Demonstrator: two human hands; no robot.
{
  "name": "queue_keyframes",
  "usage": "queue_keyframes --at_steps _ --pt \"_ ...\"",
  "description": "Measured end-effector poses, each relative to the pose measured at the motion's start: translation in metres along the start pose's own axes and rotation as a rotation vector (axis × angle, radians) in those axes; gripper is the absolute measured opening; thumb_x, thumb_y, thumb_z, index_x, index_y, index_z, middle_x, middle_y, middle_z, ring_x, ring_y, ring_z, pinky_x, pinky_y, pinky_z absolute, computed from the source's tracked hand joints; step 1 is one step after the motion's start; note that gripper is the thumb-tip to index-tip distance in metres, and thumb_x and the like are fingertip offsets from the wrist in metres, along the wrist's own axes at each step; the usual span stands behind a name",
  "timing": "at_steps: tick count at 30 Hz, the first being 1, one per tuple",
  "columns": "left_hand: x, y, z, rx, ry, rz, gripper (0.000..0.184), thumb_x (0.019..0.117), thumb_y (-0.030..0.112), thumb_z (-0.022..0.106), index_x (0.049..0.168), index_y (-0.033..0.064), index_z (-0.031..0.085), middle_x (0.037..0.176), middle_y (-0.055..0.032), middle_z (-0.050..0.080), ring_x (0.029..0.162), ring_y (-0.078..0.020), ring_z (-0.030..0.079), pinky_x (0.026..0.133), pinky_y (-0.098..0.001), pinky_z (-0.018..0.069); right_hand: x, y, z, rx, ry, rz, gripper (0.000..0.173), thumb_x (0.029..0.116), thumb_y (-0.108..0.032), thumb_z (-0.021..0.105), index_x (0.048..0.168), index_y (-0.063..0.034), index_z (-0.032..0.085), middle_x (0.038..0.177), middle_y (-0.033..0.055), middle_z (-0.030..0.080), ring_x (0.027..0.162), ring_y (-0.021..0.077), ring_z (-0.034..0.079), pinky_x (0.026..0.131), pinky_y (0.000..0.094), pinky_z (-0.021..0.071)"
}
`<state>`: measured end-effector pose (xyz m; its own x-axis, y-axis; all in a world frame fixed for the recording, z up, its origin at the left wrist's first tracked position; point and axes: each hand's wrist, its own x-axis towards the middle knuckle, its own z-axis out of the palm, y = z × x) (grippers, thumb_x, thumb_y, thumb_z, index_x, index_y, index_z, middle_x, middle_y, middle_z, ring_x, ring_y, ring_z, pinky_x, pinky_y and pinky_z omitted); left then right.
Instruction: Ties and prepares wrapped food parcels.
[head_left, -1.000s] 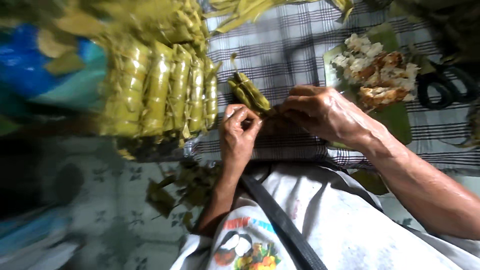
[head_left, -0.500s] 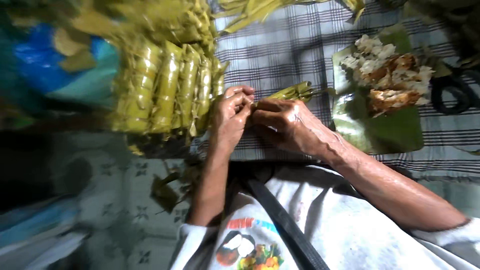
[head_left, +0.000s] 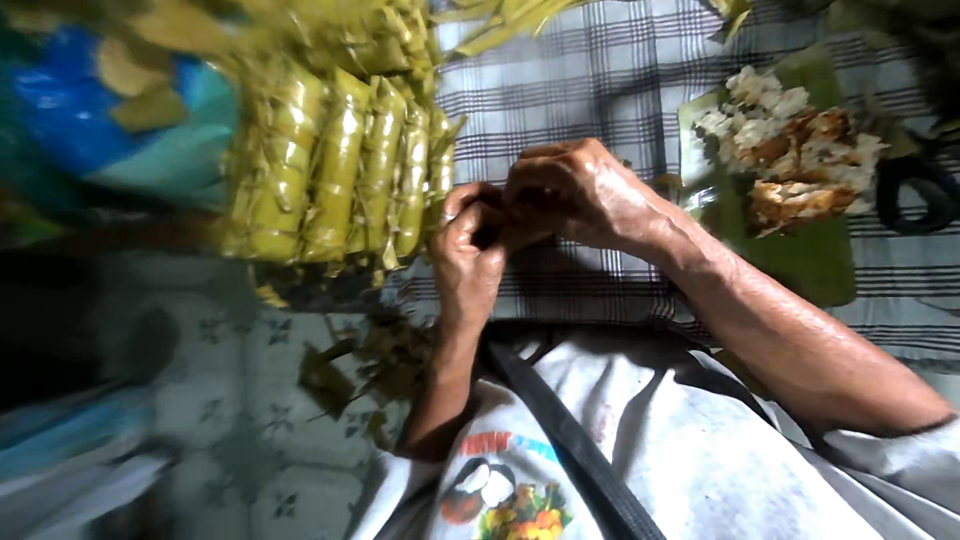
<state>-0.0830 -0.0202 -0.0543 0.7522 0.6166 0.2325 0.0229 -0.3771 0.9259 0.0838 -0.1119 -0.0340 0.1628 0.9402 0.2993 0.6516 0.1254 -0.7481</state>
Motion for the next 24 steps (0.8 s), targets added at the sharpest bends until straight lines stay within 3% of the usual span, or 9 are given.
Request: queue_keyframes --at_steps 3,6,10,12,15,19,24 --pt "-0.005 0.005 0.007 0.037 0.088 -0.019 0.011 0.0783 -0.005 0.073 0.081 0.0046 0.069 0.128 -0.0078 0.061 0.119 -0.0133 0.059 0.092 -0.0252 0.0552 0.000 -0.003 -0.001 0.019 0.009 0.066 0.011 0.0939 -0.010 0.065 0.101 -0.0054 0.072 0.087 0.0063 0.070 0.075 0.0156 0.066 0.069 0.0349 0.0556" --pt "-0.007 0.006 0.008 0.052 0.114 -0.031 0.010 0.0796 -0.005 0.072 0.084 0.0040 0.070 0.133 -0.0074 0.059 0.125 -0.0141 0.056 0.098 -0.0274 0.0531 -0.009 -0.008 0.002 0.048 0.091 0.056 0.026 0.0940 -0.007 0.063 0.119 -0.0047 0.069 0.087 0.0036 0.071 0.070 0.0113 0.064 0.066 0.0292 0.0554" --pt "-0.009 0.005 0.009 0.040 0.116 -0.051 0.009 0.0817 -0.004 0.072 0.086 0.0020 0.067 0.138 -0.0097 0.056 0.127 -0.0173 0.056 0.100 -0.0307 0.0547 -0.022 -0.015 0.011 -0.005 0.102 0.094 0.041 0.0923 -0.007 0.064 0.134 -0.0072 0.063 0.095 0.0037 0.073 0.085 0.0181 0.069 0.077 0.0387 0.0579" --pt "-0.010 0.004 0.009 0.050 0.116 -0.046 0.009 0.0829 -0.004 0.072 0.089 0.0012 0.067 0.139 -0.0100 0.055 0.126 -0.0165 0.057 0.099 -0.0301 0.0551 -0.024 -0.016 0.016 -0.021 0.114 0.086 0.043 0.0931 -0.005 0.062 0.136 -0.0058 0.061 0.096 0.0049 0.073 0.087 0.0208 0.069 0.078 0.0407 0.0575" --pt "-0.010 0.003 0.010 0.093 0.142 -0.001 0.010 0.0837 -0.002 0.074 0.089 0.0006 0.066 0.138 -0.0108 0.055 0.121 -0.0141 0.060 0.096 -0.0277 0.0562 -0.023 -0.015 0.021 -0.046 0.147 0.053 0.032 0.0932 -0.004 0.062 0.125 -0.0017 0.063 0.093 0.0073 0.071 0.082 0.0217 0.068 0.074 0.0407 0.0575" --pt "-0.010 0.001 0.011 0.235 0.172 0.080 0.012 0.0854 0.003 0.076 0.088 0.0004 0.065 0.138 -0.0136 0.057 0.128 -0.0167 0.056 0.104 -0.0293 0.0514 -0.023 -0.018 0.028 -0.181 0.221 -0.039 0.014 0.0967 -0.005 0.059 0.103 -0.0023 0.071 0.088 0.0118 0.068 0.083 0.0279 0.066 0.069 0.0397 0.0539" --pt "-0.007 0.002 0.011 0.358 0.184 0.191 0.016 0.0853 0.001 0.074 0.076 -0.0002 0.061 0.136 -0.0182 0.057 0.133 -0.0225 0.054 0.109 -0.0331 0.0489 -0.025 -0.022 0.032 -0.329 0.187 -0.056 0.019 0.0949 -0.007 0.057 0.100 -0.0052 0.075 0.087 0.0128 0.065 0.082 0.0310 0.064 0.064 0.0399 0.0521"
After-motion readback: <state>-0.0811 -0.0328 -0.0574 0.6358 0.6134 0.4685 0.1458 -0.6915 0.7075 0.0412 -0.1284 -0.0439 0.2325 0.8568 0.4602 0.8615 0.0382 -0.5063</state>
